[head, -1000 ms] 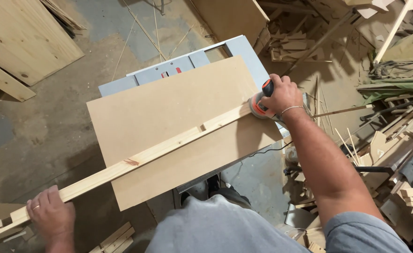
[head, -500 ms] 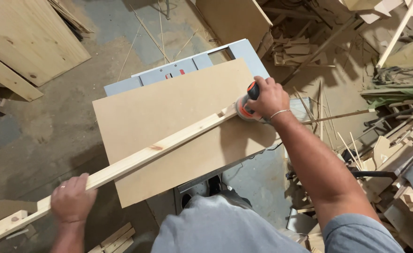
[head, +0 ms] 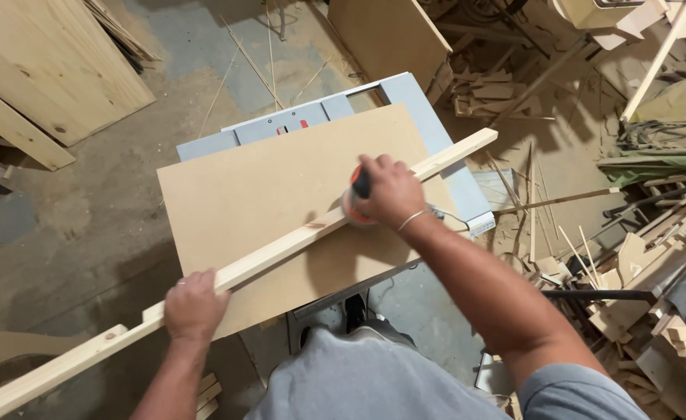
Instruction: Sanding a long wooden strip using an orbital sander on a workbench.
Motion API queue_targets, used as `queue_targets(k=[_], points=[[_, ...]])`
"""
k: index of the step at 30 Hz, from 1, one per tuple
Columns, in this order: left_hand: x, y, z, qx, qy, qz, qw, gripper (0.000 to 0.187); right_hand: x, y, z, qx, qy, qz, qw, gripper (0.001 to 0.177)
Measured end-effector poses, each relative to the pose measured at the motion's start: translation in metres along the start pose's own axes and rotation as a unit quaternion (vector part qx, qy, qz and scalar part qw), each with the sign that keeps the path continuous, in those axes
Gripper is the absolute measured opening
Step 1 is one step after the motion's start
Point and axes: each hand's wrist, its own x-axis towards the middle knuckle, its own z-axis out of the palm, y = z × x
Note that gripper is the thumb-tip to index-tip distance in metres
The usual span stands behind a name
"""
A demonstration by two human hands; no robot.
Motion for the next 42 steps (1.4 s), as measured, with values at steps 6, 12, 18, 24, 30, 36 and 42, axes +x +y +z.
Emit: queue_targets(k=[6, 12, 18, 24, 30, 36, 42], points=[[-0.003, 0.017, 0.051, -0.006, 0.074, 0.008, 0.997, 0.028, -0.034, -0.074, 0.005, 0.023, -0.001, -0.091, 0.996, 0.053], [-0.002, 0.012, 0.074, -0.010, 0.128, 0.013, 0.992, 0.037, -0.051, -0.085, 0.046, -0.025, 0.058, -0.180, 0.982, 0.072], [-0.002, 0.016, 0.071, 0.011, 0.145, 0.005, 0.989, 0.029, -0.028, -0.045, 0.028, -0.003, 0.062, -0.125, 0.990, 0.076], [-0.002, 0.022, 0.063, 0.009, 0.130, -0.018, 0.991, 0.023, 0.000, 0.025, 0.012, -0.017, 0.081, -0.037, 0.996, 0.078], [0.007, 0.024, 0.044, -0.007, 0.036, -0.018, 0.999, 0.028, 0.036, 0.106, -0.002, 0.004, 0.071, 0.025, 0.997, 0.080], [0.008, 0.025, 0.050, 0.012, 0.025, -0.029, 0.999, 0.041, 0.064, 0.174, -0.035, -0.007, 0.074, 0.086, 0.994, 0.083], [0.009, 0.031, 0.046, 0.006, 0.027, -0.042, 0.999, 0.031, 0.104, 0.261, -0.050, -0.036, 0.071, 0.124, 0.989, 0.085]])
